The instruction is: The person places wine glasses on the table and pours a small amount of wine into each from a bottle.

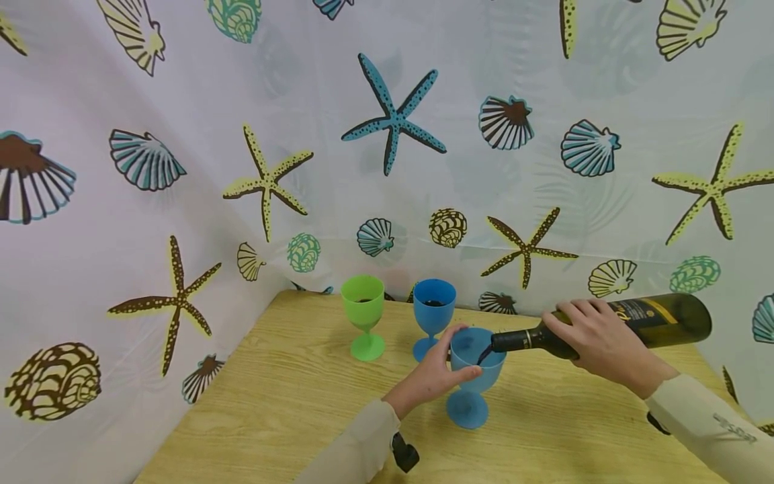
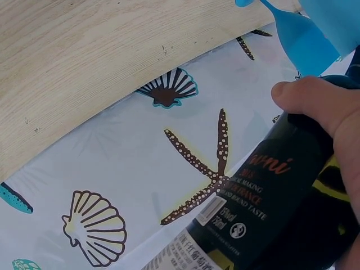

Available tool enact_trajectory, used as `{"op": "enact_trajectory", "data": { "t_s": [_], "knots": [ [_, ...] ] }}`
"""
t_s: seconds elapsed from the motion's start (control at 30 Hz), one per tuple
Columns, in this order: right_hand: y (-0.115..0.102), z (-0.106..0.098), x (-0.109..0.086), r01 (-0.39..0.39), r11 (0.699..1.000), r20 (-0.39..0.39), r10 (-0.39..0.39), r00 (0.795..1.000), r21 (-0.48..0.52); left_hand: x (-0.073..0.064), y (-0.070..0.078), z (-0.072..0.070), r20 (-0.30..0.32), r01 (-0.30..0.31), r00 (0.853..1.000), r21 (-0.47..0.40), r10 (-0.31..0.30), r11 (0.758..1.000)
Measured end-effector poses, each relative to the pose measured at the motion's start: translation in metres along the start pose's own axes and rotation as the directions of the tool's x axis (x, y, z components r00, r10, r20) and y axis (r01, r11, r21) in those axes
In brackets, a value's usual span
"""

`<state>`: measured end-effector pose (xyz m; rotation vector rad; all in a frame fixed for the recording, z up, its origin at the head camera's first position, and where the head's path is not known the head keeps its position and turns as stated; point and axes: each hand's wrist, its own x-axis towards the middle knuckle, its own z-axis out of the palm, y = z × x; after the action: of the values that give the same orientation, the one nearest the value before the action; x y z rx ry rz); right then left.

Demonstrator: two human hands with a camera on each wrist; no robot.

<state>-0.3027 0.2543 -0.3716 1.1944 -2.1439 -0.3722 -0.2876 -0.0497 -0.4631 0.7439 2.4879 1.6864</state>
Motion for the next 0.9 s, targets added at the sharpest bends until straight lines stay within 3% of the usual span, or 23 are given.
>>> {"op": "enact_trajectory", "data": {
  "t_s": [0.63, 0.9],
  "knots": [
    [-0.0008, -0.0018, 0.0000, -0.004, 1.000, 0.008, 0.004, 1.000, 0.006, 0.0003, -0.0017, 0.0008, 0.000, -0.027, 1.000, 0.014, 0.027, 1.000],
    [0.0004, -0.0017, 0.0001, -0.002, 1.000, 0.008, 0.002, 1.000, 0.004, 0.0003, 0.0004, 0.0004, 0.006, -0.003, 1.000, -0.005, 0.003, 1.000]
  ]
}}
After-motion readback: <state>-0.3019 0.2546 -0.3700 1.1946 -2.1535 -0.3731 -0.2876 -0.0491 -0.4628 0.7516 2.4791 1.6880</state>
